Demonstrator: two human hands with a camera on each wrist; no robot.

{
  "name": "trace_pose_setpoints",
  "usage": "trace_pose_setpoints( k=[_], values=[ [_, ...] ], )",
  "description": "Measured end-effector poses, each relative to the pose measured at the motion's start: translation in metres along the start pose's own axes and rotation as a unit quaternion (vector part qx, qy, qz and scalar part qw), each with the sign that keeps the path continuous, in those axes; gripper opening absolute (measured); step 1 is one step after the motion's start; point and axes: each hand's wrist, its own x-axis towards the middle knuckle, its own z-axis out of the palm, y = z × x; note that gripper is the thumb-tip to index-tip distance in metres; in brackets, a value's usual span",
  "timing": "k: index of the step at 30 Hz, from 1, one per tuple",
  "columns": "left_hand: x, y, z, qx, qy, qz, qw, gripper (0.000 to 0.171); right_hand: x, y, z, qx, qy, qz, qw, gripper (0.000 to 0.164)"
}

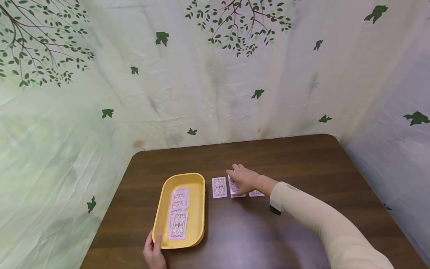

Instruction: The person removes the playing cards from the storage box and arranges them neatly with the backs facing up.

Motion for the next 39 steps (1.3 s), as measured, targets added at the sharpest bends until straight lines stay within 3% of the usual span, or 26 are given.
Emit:
trace_pose_setpoints(
  k=[11,18,21,30,34,39],
  values=[
    [0.002,0.004,0.0,0.003,0.003,0.0,1.0,0.032,-0.061,0.059,0.007,0.036,-0.044,0.046,0.997,0.076],
    [-0.001,0.025,0.006,-0.003,0.0,0.017,0.9999,0.03,-0.085,0.084,0.011,0.04,-0.056,0.066,0.995,0.071],
    [-0.001,0.024,0.005,-0.008,-0.001,0.02,0.9998,0.03,-0.09,0.09,0.014,0.05,-0.062,0.071,0.994,0.071],
    [0.0,-0.001,-0.001,-0.008,-0.001,0.009,0.9999,0.032,-0.09,0.094,0.018,0.067,-0.072,0.077,0.992,0.071],
    [0.0,0.001,-0.001,-0.013,0.0,0.009,0.9999,0.032,-0.085,0.095,0.018,0.071,-0.088,0.083,0.99,0.069],
    [-0.001,0.017,0.003,-0.01,0.002,0.014,0.9998,0.03,-0.082,0.094,0.017,0.088,-0.102,0.088,0.987,0.066]
  ],
)
